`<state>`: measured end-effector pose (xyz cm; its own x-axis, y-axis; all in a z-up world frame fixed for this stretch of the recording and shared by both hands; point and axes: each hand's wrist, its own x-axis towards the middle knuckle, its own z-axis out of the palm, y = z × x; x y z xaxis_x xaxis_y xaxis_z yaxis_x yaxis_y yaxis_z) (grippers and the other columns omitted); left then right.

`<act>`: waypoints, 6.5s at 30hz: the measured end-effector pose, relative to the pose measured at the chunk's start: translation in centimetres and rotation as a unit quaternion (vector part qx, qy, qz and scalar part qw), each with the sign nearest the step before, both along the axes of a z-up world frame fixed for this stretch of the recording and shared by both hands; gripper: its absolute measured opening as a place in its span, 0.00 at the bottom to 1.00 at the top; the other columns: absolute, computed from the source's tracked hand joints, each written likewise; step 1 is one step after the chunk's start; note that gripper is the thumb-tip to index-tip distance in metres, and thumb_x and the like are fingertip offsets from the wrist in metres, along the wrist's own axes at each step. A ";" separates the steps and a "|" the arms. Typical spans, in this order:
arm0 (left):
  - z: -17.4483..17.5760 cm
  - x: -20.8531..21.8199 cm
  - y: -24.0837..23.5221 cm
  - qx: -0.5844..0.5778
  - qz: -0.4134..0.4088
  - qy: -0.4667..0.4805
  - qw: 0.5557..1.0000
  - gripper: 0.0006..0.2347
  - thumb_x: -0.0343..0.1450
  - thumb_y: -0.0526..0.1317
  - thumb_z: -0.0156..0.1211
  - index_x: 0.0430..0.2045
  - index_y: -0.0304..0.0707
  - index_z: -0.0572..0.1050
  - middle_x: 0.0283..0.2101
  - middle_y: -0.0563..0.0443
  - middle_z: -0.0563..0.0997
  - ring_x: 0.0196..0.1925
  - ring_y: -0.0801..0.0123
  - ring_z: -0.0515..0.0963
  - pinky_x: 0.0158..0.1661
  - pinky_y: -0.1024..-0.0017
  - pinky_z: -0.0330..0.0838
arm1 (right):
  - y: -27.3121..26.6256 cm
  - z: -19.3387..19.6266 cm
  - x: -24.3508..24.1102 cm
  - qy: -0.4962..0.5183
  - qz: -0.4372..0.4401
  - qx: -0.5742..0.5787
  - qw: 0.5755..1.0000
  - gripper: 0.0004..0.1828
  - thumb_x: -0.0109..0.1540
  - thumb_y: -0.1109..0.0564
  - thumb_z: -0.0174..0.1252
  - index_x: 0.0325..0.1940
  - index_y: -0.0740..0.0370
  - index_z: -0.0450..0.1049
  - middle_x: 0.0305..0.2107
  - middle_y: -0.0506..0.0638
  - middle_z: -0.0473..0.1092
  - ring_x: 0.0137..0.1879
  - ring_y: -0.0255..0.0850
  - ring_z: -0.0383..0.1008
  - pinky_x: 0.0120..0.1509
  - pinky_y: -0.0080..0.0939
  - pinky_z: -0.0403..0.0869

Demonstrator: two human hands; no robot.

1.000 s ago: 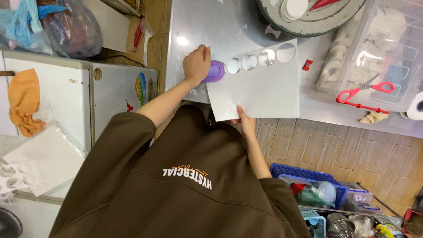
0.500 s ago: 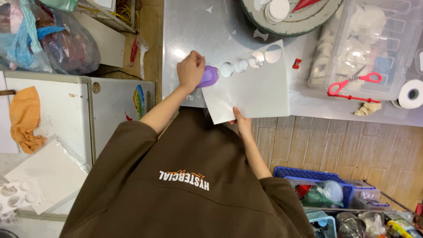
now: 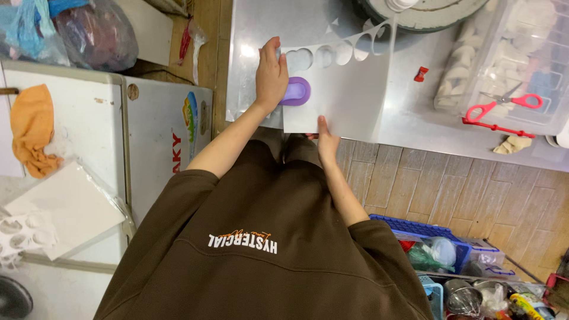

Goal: The person uses a purple paper punch to cut circles from a white sheet. They then fold the cut paper circles by hand and trim one using red scissors.

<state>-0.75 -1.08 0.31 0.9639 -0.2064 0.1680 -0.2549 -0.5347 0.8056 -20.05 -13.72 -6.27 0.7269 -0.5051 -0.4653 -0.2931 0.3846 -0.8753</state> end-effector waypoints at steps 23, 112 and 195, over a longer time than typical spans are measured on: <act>0.7 0.3 0.1 0.047 0.002 0.066 0.997 0.14 0.77 0.34 0.47 0.57 0.30 0.63 0.58 0.38 0.74 0.63 0.46 0.73 0.71 0.50 0.56 | -1.9 0.8 -1.3 0.006 0.063 0.027 0.998 0.16 0.70 0.52 0.56 0.44 0.72 0.73 0.27 0.56 0.75 0.28 0.40 0.75 0.31 0.37 0.73; -0.6 -0.1 0.1 0.129 0.011 0.006 0.992 0.21 0.73 0.40 0.61 0.59 0.29 0.66 0.73 0.27 0.54 0.78 0.36 0.44 0.73 0.43 0.44 | -0.2 -2.6 2.9 0.020 -0.035 -0.219 0.975 0.30 0.68 0.49 0.61 0.62 0.79 0.67 0.57 0.65 0.71 0.62 0.53 0.70 0.70 0.48 0.65; 9.6 -7.0 -5.7 -0.185 -0.108 0.234 0.948 0.28 0.76 0.60 0.49 0.20 0.32 0.81 0.21 0.56 0.82 0.37 0.77 0.83 0.63 0.79 0.53 | -4.4 20.1 -4.6 -0.065 0.111 -0.380 0.916 0.33 0.69 0.49 0.62 0.73 0.66 0.62 0.65 0.56 0.68 0.70 0.48 0.69 0.75 0.47 0.67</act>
<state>-7.79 -6.74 9.87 0.8931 -0.4174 -0.1676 0.1051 -0.1685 0.9801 -24.63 -18.10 13.84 0.8754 -0.4800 0.0575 -0.1639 -0.4066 -0.8988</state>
